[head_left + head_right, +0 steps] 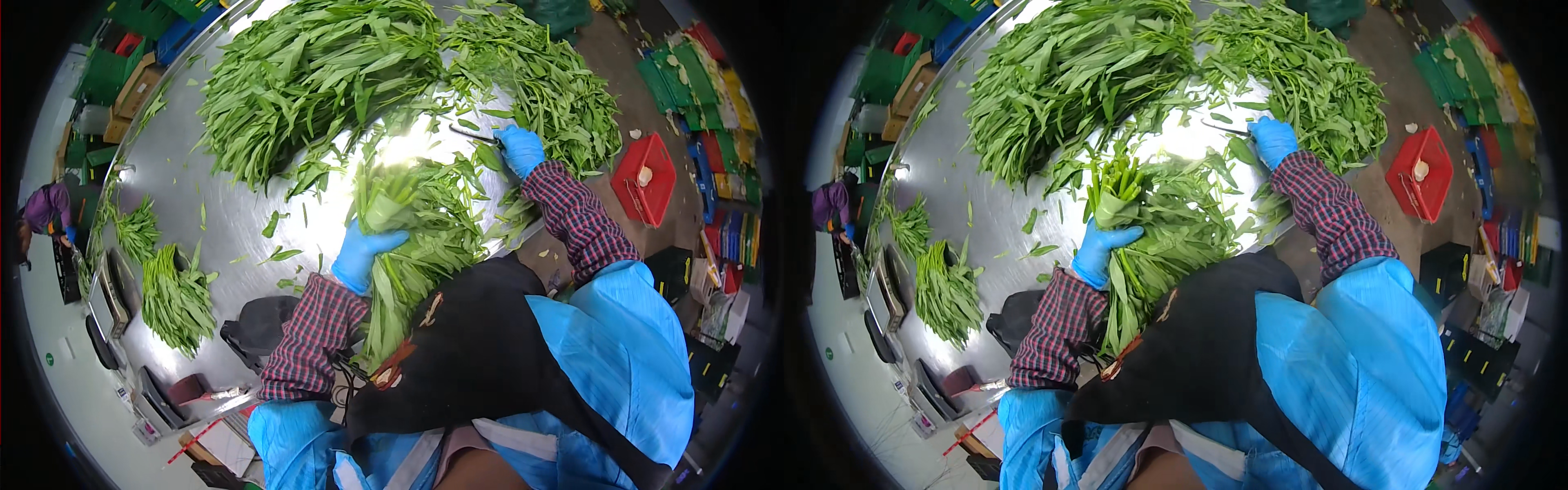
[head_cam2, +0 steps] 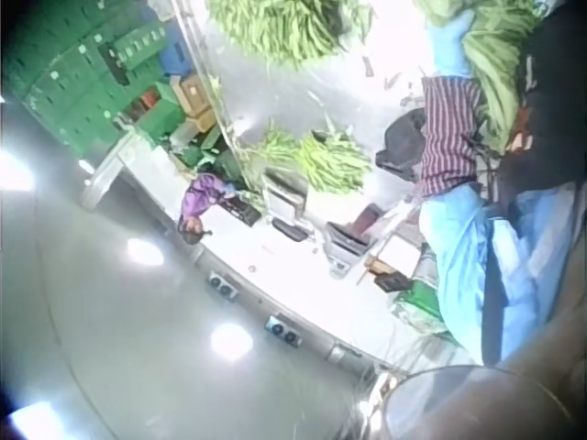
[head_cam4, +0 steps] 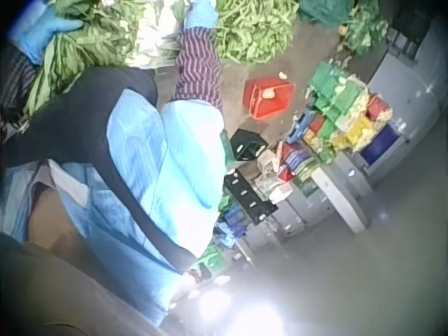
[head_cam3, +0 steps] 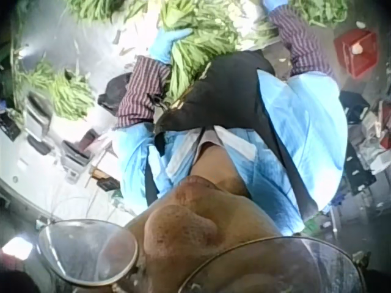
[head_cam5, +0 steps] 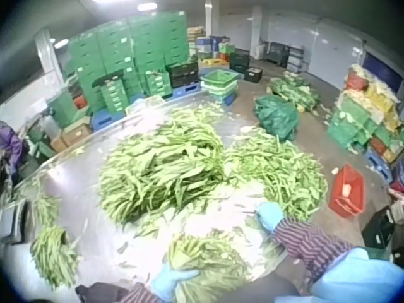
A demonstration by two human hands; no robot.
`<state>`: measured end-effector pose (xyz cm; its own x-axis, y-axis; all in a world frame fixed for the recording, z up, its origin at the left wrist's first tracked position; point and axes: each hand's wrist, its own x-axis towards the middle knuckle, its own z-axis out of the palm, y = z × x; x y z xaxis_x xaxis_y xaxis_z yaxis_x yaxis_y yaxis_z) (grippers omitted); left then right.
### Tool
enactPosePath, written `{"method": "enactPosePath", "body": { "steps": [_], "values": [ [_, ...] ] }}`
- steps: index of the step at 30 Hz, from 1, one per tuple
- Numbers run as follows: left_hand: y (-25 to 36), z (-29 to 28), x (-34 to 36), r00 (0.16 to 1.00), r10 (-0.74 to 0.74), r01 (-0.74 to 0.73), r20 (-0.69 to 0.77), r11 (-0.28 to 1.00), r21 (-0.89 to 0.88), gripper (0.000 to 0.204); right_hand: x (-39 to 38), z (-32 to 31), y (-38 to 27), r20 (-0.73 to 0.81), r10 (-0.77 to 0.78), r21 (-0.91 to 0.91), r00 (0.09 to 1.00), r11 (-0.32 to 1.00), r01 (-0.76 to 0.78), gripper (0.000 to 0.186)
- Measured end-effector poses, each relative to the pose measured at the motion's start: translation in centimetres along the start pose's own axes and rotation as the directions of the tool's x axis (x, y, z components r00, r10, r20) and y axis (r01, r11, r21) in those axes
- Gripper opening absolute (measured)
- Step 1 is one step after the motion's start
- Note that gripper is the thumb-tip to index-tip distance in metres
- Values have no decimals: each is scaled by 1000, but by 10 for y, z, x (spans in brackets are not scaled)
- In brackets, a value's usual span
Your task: Sorting leafy greens into bunches on a processing table.
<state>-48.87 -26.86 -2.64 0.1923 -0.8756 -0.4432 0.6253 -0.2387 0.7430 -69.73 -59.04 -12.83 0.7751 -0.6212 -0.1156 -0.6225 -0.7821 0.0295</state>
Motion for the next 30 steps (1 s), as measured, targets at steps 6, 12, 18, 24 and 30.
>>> {"method": "enactPosePath", "body": {
  "steps": [6, 12, 18, 24, 30],
  "values": [
    [-4, -3, 4, 998, 2, -11, -69, 991, -136, 57, -14, -15, -19, 65, -57, 773, 996, 634, -14, 30],
    [-15, -12, 11, 994, -4, -13, -106, 988, -152, 52, -64, -97, -115, -59, -205, 918, 977, 374, 134, 32],
    [-18, -9, 14, 986, 36, -34, -161, 999, 12, 41, -64, -119, -157, -163, -373, 653, 914, 653, 383, 34],
    [-19, -4, 10, 993, 92, -84, -68, 990, 114, 39, -58, -88, -154, -120, -275, 564, 954, 772, 293, 22],
    [-8, 10, -3, 998, 34, -26, -44, 985, 169, 38, -56, -107, -157, 109, -308, 446, 945, 865, 230, 17]
  ]
}}
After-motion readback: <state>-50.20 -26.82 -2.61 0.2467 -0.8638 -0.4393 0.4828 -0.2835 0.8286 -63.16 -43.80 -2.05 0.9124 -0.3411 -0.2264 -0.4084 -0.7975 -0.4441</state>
